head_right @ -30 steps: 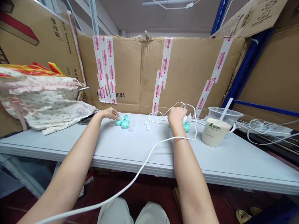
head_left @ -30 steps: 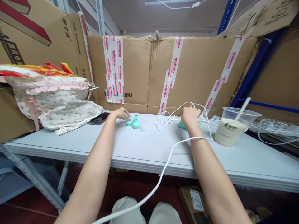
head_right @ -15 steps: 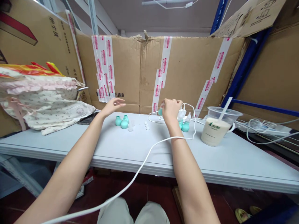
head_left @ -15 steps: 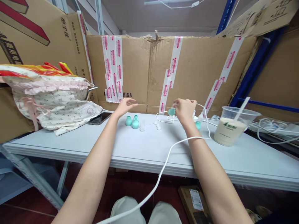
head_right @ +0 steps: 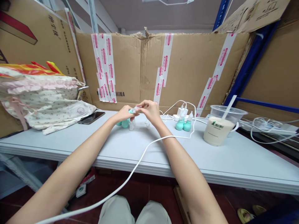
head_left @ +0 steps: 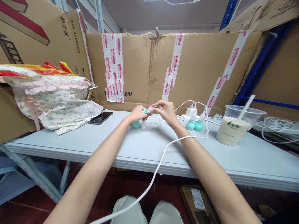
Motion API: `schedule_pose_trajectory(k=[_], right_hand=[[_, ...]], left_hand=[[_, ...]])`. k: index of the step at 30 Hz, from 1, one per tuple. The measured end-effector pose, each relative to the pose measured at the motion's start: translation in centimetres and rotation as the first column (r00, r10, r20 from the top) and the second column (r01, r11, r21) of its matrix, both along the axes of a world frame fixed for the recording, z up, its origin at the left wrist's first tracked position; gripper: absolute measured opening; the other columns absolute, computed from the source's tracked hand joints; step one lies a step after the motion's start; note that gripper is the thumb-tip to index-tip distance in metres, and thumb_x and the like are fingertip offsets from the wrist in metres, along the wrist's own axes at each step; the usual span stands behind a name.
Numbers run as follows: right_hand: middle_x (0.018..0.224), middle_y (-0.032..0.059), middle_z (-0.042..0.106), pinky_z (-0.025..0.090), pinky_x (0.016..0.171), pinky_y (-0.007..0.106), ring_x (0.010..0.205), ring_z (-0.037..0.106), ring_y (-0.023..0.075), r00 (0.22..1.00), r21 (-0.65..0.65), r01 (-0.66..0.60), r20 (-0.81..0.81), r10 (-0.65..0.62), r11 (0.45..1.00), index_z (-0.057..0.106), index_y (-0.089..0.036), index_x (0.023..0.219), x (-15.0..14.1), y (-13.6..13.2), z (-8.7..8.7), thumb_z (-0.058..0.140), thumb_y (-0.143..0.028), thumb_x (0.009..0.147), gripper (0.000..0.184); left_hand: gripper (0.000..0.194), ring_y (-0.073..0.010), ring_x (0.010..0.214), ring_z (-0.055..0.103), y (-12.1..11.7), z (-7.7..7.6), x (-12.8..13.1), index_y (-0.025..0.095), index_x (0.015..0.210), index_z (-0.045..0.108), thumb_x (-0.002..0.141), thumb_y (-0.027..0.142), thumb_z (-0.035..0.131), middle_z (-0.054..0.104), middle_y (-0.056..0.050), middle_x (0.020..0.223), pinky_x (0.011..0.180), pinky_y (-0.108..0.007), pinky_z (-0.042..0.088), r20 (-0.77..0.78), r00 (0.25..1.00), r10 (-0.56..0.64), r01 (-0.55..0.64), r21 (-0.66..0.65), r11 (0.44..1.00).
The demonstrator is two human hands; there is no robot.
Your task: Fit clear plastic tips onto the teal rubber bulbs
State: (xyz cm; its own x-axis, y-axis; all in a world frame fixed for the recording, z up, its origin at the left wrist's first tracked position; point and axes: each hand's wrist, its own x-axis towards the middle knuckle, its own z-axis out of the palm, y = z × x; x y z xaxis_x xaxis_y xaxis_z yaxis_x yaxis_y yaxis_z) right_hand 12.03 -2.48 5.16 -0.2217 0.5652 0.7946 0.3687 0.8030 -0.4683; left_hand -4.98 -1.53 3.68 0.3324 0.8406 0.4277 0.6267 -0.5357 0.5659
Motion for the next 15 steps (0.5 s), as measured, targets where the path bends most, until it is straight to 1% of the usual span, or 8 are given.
schedule_pose_trajectory(k=[2,6,9,10,12,14,15], right_hand=[[0.074,0.001,0.068,0.04,0.064,0.026,0.066,0.056,0.0136,0.998,-0.003,0.018,-0.066,-0.018,1.0,0.069,-0.019,0.073,-0.2,0.2,-0.3,0.067,-0.03,0.064,0.015],[0.072,0.0021,0.067,0.039,0.058,0.025,0.062,0.054,0.0129,0.976,-0.007,-0.009,-0.219,0.007,1.0,0.069,-0.017,0.074,-0.8,0.3,-0.7,0.067,-0.033,0.063,0.019],[0.073,0.0029,0.066,0.041,0.061,0.026,0.064,0.055,0.0139,0.932,-0.067,-0.015,-0.363,-0.01,0.998,0.066,-0.017,0.071,-0.8,0.6,-0.5,0.069,-0.037,0.061,0.023],[0.075,0.0033,0.067,0.043,0.063,0.026,0.068,0.057,0.0147,0.915,-0.104,-0.053,-0.403,0.006,0.993,0.065,-0.017,0.072,-0.7,0.7,-0.5,0.07,-0.039,0.059,0.025],[0.082,0.0043,0.068,0.044,0.07,0.028,0.077,0.059,0.0164,0.892,-0.189,-0.201,-0.441,0.1,0.961,0.063,-0.018,0.076,-0.2,1.2,-0.4,0.069,-0.044,0.059,0.032],[0.089,0.0049,0.067,0.045,0.076,0.029,0.084,0.06,0.017,0.873,-0.273,-0.366,-0.432,0.227,0.89,0.061,-0.019,0.084,0.3,1.6,-0.6,0.066,-0.05,0.062,0.039],[0.092,0.0049,0.067,0.044,0.078,0.029,0.087,0.06,0.017,0.863,-0.307,-0.424,-0.421,0.279,0.852,0.06,-0.02,0.089,0.5,1.8,-0.7,0.064,-0.053,0.063,0.043]], left_hand=[[0.034,-0.0138,0.049,0.057,0.1,-0.2,0.3,0.013,0.05,0.059,0.072,0.039,0.053,0.06,-0.004,0.048,0.058,-0.024,0.042,0.032,0.999,0.041,-0.043,0.042,0.998],[0.035,-0.0137,0.05,0.057,0.3,-0.4,1.0,0.014,0.05,0.059,0.073,0.039,0.051,0.059,-0.004,0.047,0.058,-0.024,0.042,0.079,0.991,0.105,-0.114,0.111,0.987],[0.038,-0.0135,0.05,0.056,0.3,-0.4,1.3,0.014,0.051,0.059,0.076,0.042,0.048,0.058,-0.003,0.046,0.058,-0.023,0.041,0.133,0.981,0.142,-0.162,0.153,0.975],[0.039,-0.0136,0.05,0.056,0.3,-0.4,1.4,0.015,0.051,0.059,0.077,0.042,0.047,0.058,-0.003,0.047,0.058,-0.023,0.04,0.149,0.974,0.168,-0.194,0.178,0.965],[0.037,-0.0144,0.056,0.057,-0.1,-0.3,1.5,0.016,0.054,0.059,0.078,0.041,0.047,0.06,-0.003,0.052,0.061,-0.023,0.039,0.162,0.957,0.241,-0.277,0.265,0.924],[0.029,-0.0157,0.066,0.058,-0.6,-0.2,1.7,0.017,0.064,0.062,0.079,0.039,0.049,0.064,-0.004,0.064,0.064,-0.023,0.038,0.166,0.941,0.295,-0.337,0.383,0.86],[0.023,-0.0161,0.071,0.058,-0.9,-0.1,1.7,0.018,0.073,0.063,0.078,0.037,0.05,0.065,-0.004,0.072,0.066,-0.023,0.038,0.167,0.941,0.293,-0.337,0.439,0.833]])
